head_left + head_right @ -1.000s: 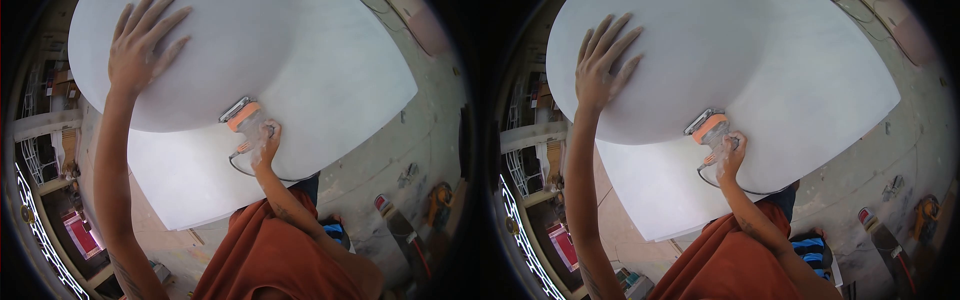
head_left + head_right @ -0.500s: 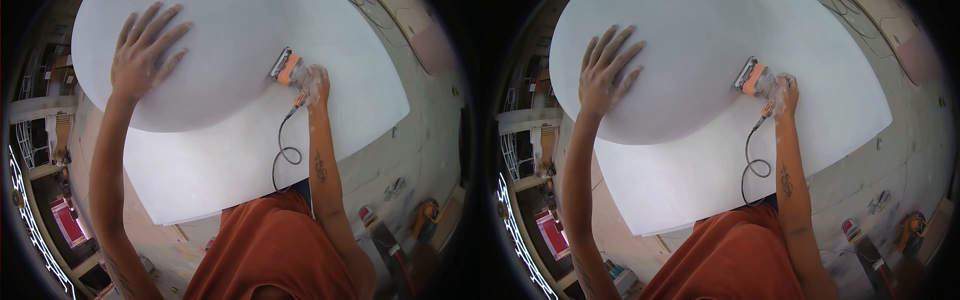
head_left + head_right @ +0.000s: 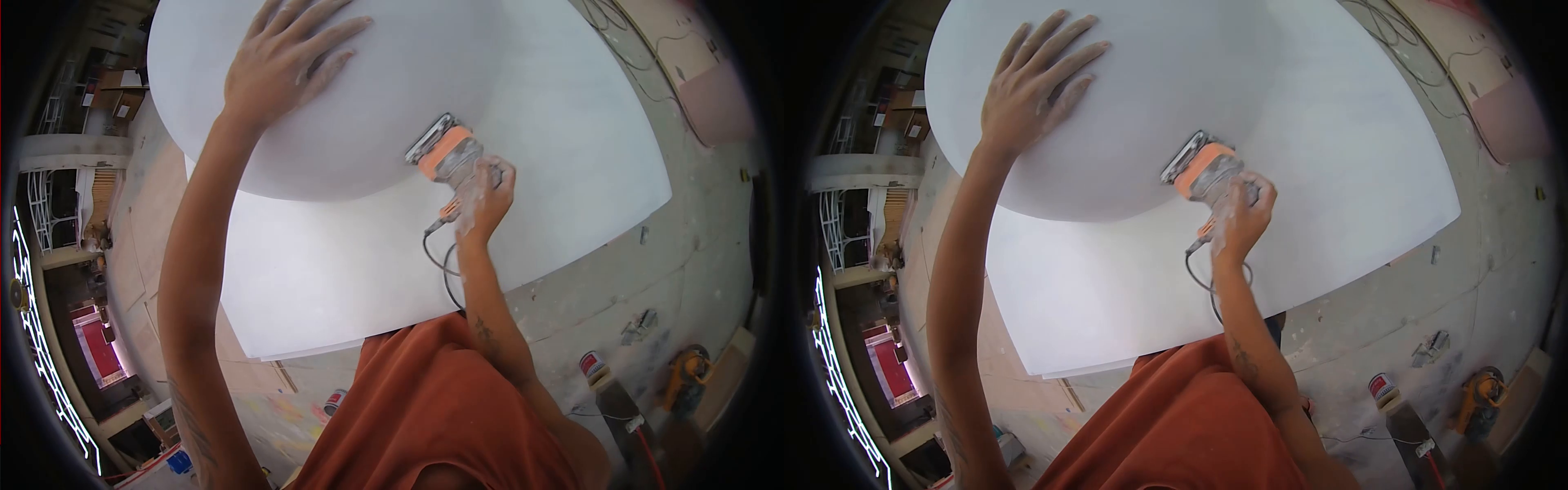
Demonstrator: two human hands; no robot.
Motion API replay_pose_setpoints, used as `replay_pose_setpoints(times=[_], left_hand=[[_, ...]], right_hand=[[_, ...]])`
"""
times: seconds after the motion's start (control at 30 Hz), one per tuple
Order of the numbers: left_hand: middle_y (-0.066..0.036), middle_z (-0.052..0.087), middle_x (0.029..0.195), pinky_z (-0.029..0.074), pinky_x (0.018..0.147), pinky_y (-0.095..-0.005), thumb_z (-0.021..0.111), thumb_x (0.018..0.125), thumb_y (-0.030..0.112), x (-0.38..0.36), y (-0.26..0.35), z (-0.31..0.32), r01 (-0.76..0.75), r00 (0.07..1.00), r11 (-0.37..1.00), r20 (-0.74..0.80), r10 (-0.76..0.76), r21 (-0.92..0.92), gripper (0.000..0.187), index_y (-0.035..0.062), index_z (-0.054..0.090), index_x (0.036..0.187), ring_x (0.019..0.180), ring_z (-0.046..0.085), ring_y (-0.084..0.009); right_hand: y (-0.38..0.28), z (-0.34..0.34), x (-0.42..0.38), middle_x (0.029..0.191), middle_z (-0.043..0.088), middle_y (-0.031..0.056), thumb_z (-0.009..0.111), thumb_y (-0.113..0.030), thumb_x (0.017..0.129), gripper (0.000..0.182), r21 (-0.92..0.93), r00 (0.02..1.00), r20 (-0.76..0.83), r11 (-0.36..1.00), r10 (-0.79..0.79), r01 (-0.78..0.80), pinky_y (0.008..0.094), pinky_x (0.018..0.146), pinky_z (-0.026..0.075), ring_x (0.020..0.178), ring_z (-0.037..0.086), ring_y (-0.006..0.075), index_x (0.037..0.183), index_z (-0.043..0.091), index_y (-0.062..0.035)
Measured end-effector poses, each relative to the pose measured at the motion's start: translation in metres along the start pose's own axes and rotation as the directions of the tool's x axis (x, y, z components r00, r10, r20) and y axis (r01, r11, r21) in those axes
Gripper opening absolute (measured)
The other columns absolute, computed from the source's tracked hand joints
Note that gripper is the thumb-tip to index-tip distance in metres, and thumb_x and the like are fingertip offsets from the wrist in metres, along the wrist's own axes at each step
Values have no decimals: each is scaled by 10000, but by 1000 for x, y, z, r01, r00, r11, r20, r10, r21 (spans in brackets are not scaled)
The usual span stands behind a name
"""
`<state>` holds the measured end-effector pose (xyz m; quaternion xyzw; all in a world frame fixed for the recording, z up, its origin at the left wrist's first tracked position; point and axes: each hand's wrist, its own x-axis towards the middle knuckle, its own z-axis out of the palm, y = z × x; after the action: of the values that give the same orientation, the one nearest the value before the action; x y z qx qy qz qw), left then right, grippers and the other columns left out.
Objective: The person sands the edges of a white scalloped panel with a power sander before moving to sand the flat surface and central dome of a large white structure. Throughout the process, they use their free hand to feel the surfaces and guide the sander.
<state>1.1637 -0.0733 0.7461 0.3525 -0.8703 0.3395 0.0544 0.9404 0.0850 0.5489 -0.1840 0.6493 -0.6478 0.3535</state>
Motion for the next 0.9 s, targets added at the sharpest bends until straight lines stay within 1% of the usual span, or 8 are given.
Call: replay_pose_setpoints(times=[0.17,0.27,0.33,0.47,0.6,0.7,0.83,0.9], left_hand=[[122,482,1645,222,1363,-407,553,1060,551,2,12,5,5,999,999,-44,-4,34,443,464,582,1493,1564,368,-134],[117,512,1625,248,1354,-399,587,1054,527,2,16,6,27,998,1000,-55,-26,13,427,434,618,1469,1548,398,-135],[106,555,1591,286,1338,-396,634,1048,458,1,13,7,26,992,997,-121,-34,-72,399,390,657,1441,1527,435,-142],[99,584,1565,313,1326,-397,661,1043,396,0,17,0,57,987,992,-140,-74,-116,371,354,688,1411,1513,458,-150],[93,579,1570,320,1324,-389,652,1048,385,-1,18,2,49,989,996,-134,-59,-77,359,339,694,1402,1511,459,-148],[87,580,1569,319,1325,-386,648,1051,381,1,18,1,69,990,995,-118,-76,-66,360,332,691,1405,1511,458,-148],[60,584,1566,324,1322,-393,658,1039,347,2,19,6,98,981,994,-161,-105,-50,376,325,685,1413,1512,458,-166],[44,575,1576,332,1309,-416,660,1028,331,2,21,-1,208,958,977,-193,-213,-43,391,316,685,1418,1519,452,-194]], right_hand=[[23,21,-113,1226,528,121,739,-34,929,196,41,991,30,991,-130,129,410,1020,467,1158,541,281,1082,617,-32],[27,30,-149,1279,495,136,763,-18,919,219,101,977,84,977,-194,185,435,1011,458,1185,507,307,1083,623,-56],[43,34,-154,1284,502,140,767,-18,925,217,13,949,135,958,-284,285,451,1010,452,1181,510,318,1086,627,-56],[56,18,-111,1252,535,145,750,-27,948,231,-56,898,60,896,-436,440,456,1020,447,1164,533,322,1137,617,-44],[51,-11,-21,1182,592,127,676,-55,1015,167,-87,960,-32,958,-278,274,408,1034,465,1140,582,284,1158,604,-8],[33,-18,50,1195,601,126,656,-83,1036,173,-53,974,3,972,-227,227,388,1016,486,1122,602,271,1180,605,0],[-42,-12,101,1184,621,117,654,-100,1040,163,-128,899,143,893,-415,432,390,994,503,1094,620,261,1167,629,-1],[-81,-1,117,1171,647,93,672,-112,1023,143,-226,806,250,778,-536,587,409,969,520,1101,631,283,1147,662,-43]])
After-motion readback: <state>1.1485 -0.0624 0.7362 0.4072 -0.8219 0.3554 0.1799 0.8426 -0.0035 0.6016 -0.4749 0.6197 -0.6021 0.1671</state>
